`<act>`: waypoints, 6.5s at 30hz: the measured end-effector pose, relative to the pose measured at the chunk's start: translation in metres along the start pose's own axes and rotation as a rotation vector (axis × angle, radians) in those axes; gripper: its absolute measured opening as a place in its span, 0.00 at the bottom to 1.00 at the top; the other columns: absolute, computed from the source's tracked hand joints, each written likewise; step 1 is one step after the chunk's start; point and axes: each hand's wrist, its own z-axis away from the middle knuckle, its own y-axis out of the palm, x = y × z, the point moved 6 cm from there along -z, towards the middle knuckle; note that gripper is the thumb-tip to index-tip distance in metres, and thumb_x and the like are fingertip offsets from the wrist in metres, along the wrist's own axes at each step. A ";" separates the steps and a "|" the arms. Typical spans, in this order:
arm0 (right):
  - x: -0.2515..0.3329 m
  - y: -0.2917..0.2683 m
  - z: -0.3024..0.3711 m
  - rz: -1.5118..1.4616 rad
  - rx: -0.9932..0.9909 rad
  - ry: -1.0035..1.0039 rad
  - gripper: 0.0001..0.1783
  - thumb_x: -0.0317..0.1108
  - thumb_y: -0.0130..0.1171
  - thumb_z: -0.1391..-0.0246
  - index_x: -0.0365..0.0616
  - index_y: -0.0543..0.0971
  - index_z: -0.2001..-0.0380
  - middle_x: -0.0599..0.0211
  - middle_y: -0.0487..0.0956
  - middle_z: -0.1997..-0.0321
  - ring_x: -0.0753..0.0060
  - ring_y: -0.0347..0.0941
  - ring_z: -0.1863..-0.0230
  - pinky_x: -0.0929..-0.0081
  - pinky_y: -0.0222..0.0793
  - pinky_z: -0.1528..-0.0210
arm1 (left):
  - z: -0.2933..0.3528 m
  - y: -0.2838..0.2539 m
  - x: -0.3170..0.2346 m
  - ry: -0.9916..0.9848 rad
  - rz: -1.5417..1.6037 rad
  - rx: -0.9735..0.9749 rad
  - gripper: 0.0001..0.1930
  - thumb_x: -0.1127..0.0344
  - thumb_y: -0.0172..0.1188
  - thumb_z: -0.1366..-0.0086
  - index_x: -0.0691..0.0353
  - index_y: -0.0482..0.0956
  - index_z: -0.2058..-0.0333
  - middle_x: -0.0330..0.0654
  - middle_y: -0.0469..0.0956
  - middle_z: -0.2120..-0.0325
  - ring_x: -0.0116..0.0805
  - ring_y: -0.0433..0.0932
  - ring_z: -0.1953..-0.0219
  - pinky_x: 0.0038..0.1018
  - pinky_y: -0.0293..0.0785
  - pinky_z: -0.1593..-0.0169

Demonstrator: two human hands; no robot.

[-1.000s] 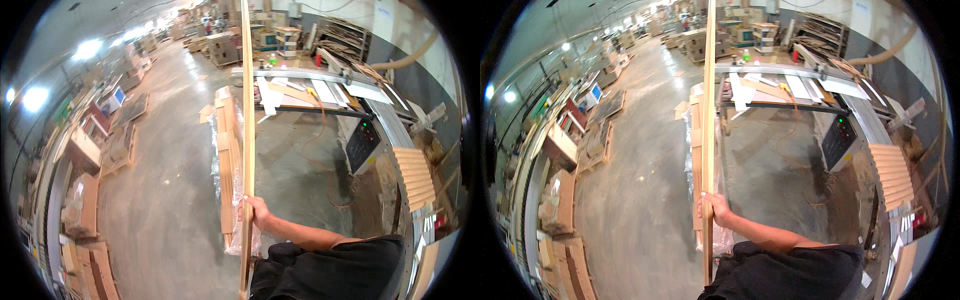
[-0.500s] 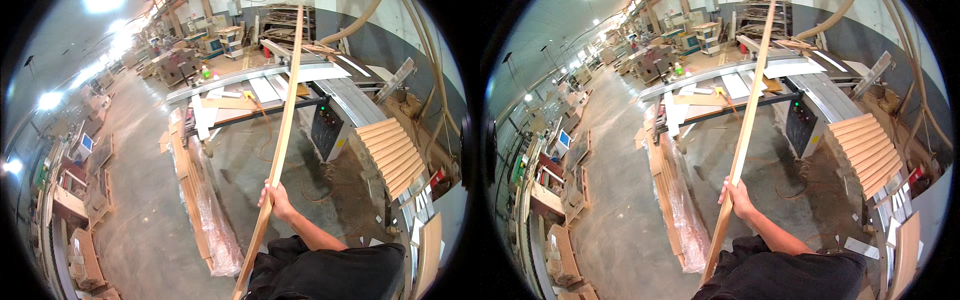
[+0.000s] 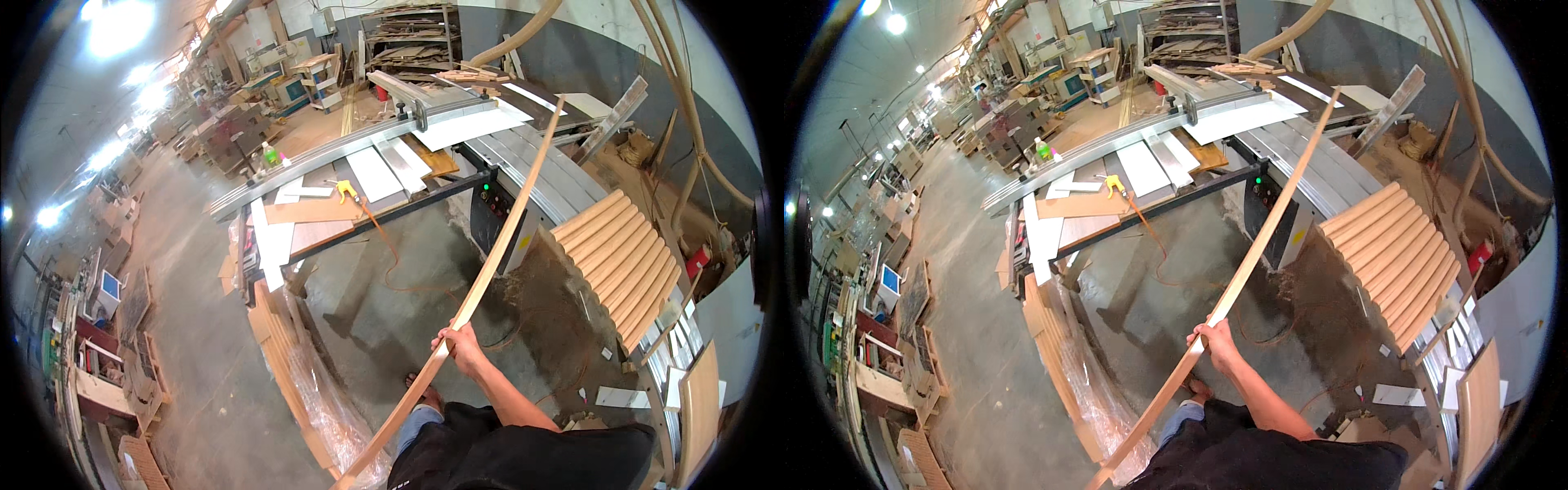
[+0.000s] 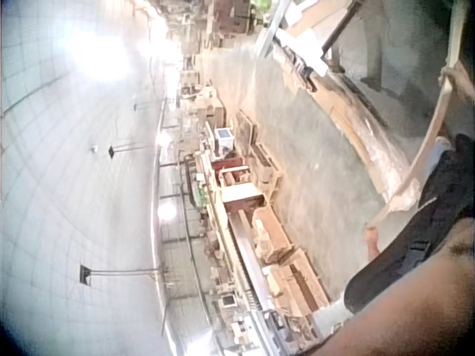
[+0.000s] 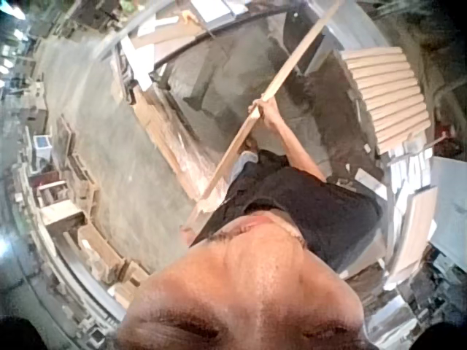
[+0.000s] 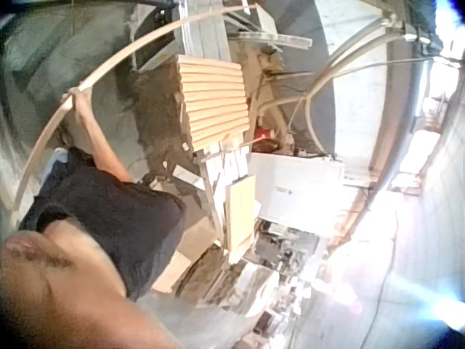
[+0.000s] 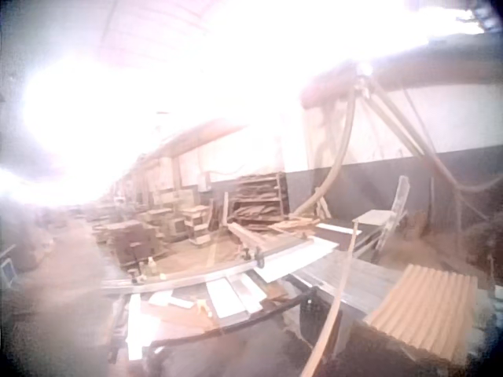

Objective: The person unpacks a bundle of wooden dowels and proceeds to cut them into shorter segments using a table saw. They feed the dowels through the saw blade one by one, guiding them with both hands, and then stack the finished pieces on the machine's surface.

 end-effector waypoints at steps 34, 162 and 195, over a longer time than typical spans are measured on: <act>0.301 -0.024 -0.523 0.053 -0.178 -0.205 0.19 0.48 0.58 0.34 0.47 0.72 0.49 0.67 0.77 0.58 0.68 0.78 0.58 0.63 0.80 0.55 | -0.216 -0.155 -1.003 1.059 -0.005 0.090 0.23 0.41 0.65 0.39 0.57 0.78 0.65 0.46 0.82 0.73 0.52 0.84 0.67 0.47 0.79 0.63; 0.548 -0.104 -0.949 1.612 -0.195 -0.743 0.30 0.50 0.67 0.43 0.50 0.78 0.41 0.61 0.67 0.30 0.56 0.55 0.24 0.49 0.51 0.24 | -0.373 0.008 -1.557 1.431 -0.004 -0.513 0.41 0.45 0.76 0.49 0.55 0.71 0.40 0.49 0.59 0.32 0.50 0.60 0.31 0.58 0.57 0.34; 0.635 -0.206 -1.039 0.480 -0.779 -0.376 0.31 0.29 0.61 0.39 0.32 0.66 0.35 0.63 0.74 0.77 0.70 0.73 0.87 0.70 0.69 0.89 | -0.354 0.008 -1.664 1.381 0.083 -0.154 0.40 0.49 0.73 0.44 0.59 0.67 0.37 0.49 0.70 0.43 0.52 0.69 0.42 0.50 0.63 0.40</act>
